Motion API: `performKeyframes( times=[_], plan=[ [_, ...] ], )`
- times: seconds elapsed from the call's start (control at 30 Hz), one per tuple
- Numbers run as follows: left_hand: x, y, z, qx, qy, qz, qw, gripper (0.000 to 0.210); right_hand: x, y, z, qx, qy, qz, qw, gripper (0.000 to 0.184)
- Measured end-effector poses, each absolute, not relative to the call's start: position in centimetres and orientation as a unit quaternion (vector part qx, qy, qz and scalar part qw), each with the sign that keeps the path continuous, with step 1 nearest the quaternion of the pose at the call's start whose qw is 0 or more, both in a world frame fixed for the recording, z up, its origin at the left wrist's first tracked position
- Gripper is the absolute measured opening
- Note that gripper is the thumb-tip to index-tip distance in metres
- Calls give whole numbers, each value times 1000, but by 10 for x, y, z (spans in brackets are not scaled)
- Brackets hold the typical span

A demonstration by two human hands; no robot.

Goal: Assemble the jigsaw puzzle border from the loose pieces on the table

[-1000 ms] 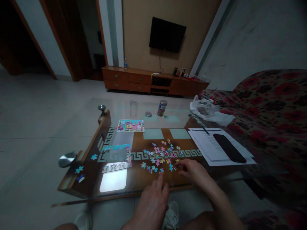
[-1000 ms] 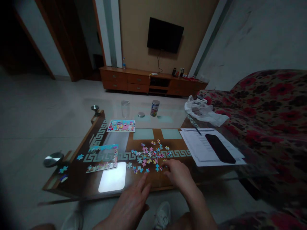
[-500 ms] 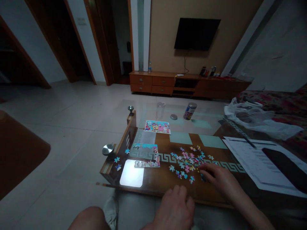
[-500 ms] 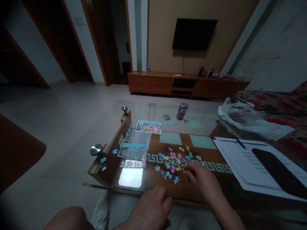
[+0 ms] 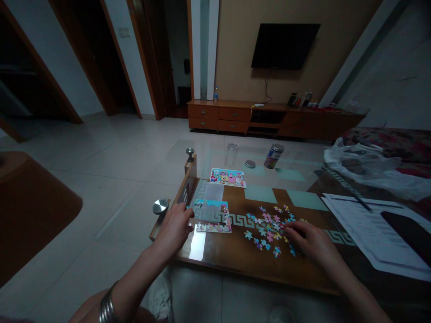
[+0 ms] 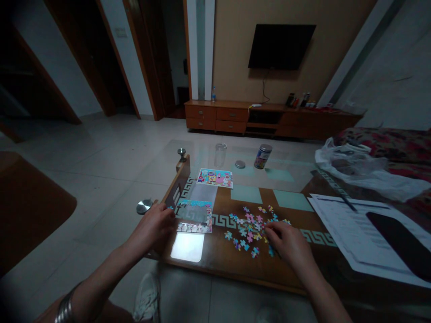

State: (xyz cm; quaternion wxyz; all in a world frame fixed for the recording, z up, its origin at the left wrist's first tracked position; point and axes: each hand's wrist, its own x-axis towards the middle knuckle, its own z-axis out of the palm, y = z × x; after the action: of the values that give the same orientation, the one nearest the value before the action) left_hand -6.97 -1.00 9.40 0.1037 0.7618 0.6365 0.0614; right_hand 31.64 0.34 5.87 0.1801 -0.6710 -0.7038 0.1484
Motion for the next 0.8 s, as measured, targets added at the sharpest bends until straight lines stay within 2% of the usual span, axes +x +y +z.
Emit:
performKeyframes(
  times=[0.13,0.57,0.8],
  plan=[
    [-71,-6,87,771,625,53,108,26,320,6,56,-678,-701,129,180,33],
    [-64,-3,77,787,605,36,118,14,326,7,52,-670,-697,130,218,29],
    [-66,0,67,792,597,48,117,14,323,6,54,-668,-702,136,206,31]
  ],
)
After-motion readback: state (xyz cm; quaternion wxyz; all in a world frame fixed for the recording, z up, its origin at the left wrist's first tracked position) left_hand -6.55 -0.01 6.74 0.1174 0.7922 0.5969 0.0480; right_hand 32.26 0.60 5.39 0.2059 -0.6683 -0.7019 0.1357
